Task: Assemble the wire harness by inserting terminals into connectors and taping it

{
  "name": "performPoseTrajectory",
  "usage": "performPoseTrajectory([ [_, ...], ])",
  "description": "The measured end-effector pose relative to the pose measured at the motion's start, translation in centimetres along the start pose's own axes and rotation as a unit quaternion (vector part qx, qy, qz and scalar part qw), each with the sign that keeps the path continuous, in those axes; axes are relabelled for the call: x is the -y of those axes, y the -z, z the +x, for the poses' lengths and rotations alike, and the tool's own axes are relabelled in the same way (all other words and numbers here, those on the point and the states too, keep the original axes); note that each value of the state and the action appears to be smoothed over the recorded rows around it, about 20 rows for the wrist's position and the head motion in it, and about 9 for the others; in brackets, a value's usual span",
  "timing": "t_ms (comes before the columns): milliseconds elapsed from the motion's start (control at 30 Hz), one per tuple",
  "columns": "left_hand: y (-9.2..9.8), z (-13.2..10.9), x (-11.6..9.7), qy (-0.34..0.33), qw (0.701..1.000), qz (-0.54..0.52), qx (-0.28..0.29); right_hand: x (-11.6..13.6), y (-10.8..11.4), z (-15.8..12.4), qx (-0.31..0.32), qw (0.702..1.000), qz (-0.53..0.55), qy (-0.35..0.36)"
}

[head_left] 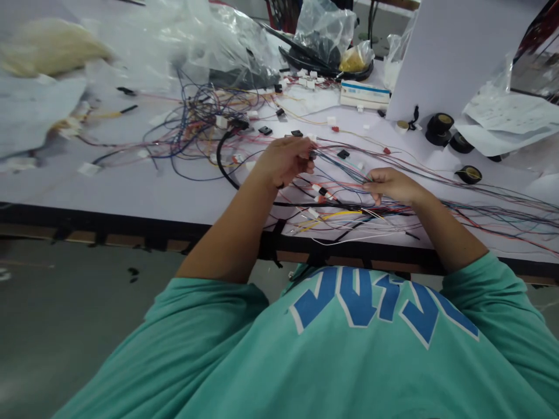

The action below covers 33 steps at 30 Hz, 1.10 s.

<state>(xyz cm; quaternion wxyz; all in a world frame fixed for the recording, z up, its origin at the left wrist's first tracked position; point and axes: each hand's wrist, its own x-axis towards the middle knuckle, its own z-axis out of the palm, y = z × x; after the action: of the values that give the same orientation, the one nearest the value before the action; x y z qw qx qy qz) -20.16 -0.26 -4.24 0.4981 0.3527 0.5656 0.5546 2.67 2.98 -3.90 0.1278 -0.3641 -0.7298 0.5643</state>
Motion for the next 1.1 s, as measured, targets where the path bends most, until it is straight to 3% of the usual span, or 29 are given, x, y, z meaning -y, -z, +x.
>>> performPoseTrajectory([
  [67, 0.0, -0.3, 0.4, -0.104, 0.991, 0.057, -0.065, -0.2, -0.3, 0.1, -0.011, 1.000, 0.003, -0.009],
  [133, -0.1, -1.0, 0.8, -0.236, 0.957, 0.139, -0.095, -0.6, -0.6, 0.4, -0.034, 0.999, 0.020, -0.019],
  [167, -0.3, -1.5, 1.0, -0.290, 0.936, 0.185, -0.067, -0.8, -0.7, 0.5, -0.044, 0.998, 0.032, -0.023],
  [233, -0.9, -2.4, 1.5, -0.346, 0.894, 0.275, 0.072, -1.1, -0.7, 0.7, -0.058, 0.996, 0.058, -0.020],
  [300, -1.7, -3.1, 2.2, -0.368, 0.830, 0.355, 0.223, -1.2, -0.7, 0.7, -0.063, 0.995, 0.080, -0.009],
  [333, -2.2, -3.3, 2.7, -0.383, 0.793, 0.391, 0.267, -1.2, -0.7, 0.7, -0.063, 0.994, 0.088, -0.004],
  [467, -3.7, -3.3, 4.6, -0.443, 0.669, 0.505, 0.317, -1.0, -0.9, 0.5, -0.068, 0.992, 0.105, -0.005],
  [600, -4.3, -3.5, 5.8, -0.486, 0.609, 0.554, 0.292, -0.5, -0.9, 0.3, -0.074, 0.990, 0.123, -0.014],
  [700, -4.6, -4.1, 6.1, -0.490, 0.592, 0.582, 0.265, -0.4, -0.7, 0.2, -0.080, 0.988, 0.133, -0.008],
  [800, -5.0, -4.5, 6.1, -0.471, 0.594, 0.596, 0.265, -0.5, -0.4, 0.2, -0.078, 0.988, 0.134, 0.022],
  [933, -5.3, -4.5, 6.0, -0.440, 0.626, 0.580, 0.279, -0.8, 0.1, 0.1, -0.063, 0.985, 0.151, 0.047],
  [1100, -5.1, -3.7, 6.3, -0.411, 0.691, 0.508, 0.309, -1.1, 0.8, -0.2, -0.031, 0.976, 0.202, 0.072],
])
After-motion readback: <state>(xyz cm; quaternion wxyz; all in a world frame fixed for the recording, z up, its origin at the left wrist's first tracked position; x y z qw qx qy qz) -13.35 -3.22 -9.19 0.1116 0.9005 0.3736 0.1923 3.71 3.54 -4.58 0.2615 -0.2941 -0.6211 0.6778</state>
